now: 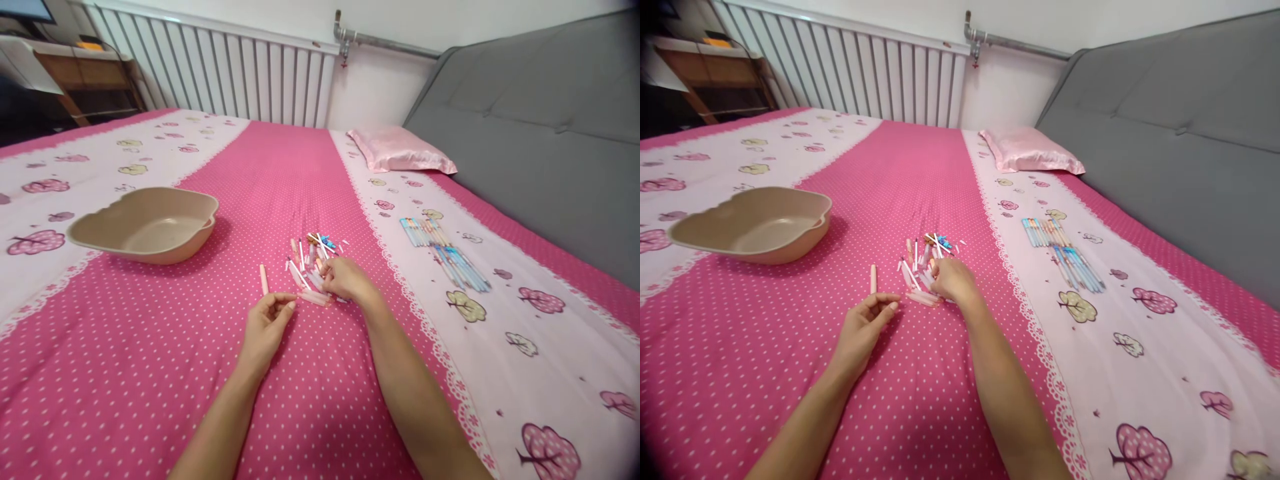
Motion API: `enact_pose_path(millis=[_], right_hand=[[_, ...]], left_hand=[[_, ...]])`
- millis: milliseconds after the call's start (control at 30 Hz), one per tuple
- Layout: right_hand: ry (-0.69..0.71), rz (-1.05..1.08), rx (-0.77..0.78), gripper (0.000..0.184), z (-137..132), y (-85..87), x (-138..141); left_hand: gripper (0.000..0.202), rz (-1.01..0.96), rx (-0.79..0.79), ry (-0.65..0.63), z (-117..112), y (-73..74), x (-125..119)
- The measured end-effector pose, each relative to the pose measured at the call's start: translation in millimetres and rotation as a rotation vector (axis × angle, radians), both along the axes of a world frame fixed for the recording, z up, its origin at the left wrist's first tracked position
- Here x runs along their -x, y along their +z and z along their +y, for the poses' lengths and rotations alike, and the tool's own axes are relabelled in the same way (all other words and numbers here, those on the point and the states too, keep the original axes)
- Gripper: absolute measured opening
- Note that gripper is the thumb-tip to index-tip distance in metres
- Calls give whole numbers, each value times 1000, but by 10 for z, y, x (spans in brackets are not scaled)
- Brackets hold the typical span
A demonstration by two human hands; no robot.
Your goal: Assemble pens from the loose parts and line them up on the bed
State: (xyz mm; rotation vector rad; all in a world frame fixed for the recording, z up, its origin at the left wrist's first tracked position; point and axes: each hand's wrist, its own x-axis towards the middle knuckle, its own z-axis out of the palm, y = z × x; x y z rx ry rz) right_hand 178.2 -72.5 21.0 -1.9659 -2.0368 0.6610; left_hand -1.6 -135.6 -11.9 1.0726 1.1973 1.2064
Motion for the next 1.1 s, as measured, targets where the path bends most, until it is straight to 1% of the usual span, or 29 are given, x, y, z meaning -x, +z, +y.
enact_pose_path(millis=[67, 233, 333, 400, 467, 600, 667, 833, 933, 1000, 1033, 1067, 1100], right_hand=[[-8, -12, 1, 21, 0, -17, 26], [13, 10, 19, 12, -24, 10, 38], [-2, 36, -20, 11, -43, 54, 48], [11, 70, -51, 10, -59, 83, 83], [60, 119, -68, 9, -86, 107, 155], [181, 267, -97, 16, -192, 130, 394], [227, 326, -119, 18, -253, 126, 519], [216, 390, -193, 19, -326, 76, 702], [223, 446, -177, 21, -301, 54, 693], [224, 511, -136, 31, -246, 45, 614], [204, 521, -123, 36, -205, 35, 550], [162, 503, -144, 37, -157, 21, 472], [96, 428, -199, 32, -103, -1, 384]], left_hand=[[26, -9, 4, 2, 5, -8, 3], [26, -18, -16, -7, 14, -34, 13], [26, -14, -10, -18, 11, -44, 20], [27, -16, -4, -25, 7, -45, 22], [30, -43, -6, -20, 3, -42, 23], [43, -144, -38, 18, 7, -34, 28], [43, -190, -56, 10, 17, -36, 34], [41, -280, -56, -6, 47, -65, 46], [42, -299, -71, 12, 55, -84, 60], [43, -281, -70, 60, 54, -89, 73], [43, -268, -68, 90, 52, -88, 79], [42, -254, -65, 115, 49, -86, 83], [40, -241, -64, 132, 45, -81, 85]])
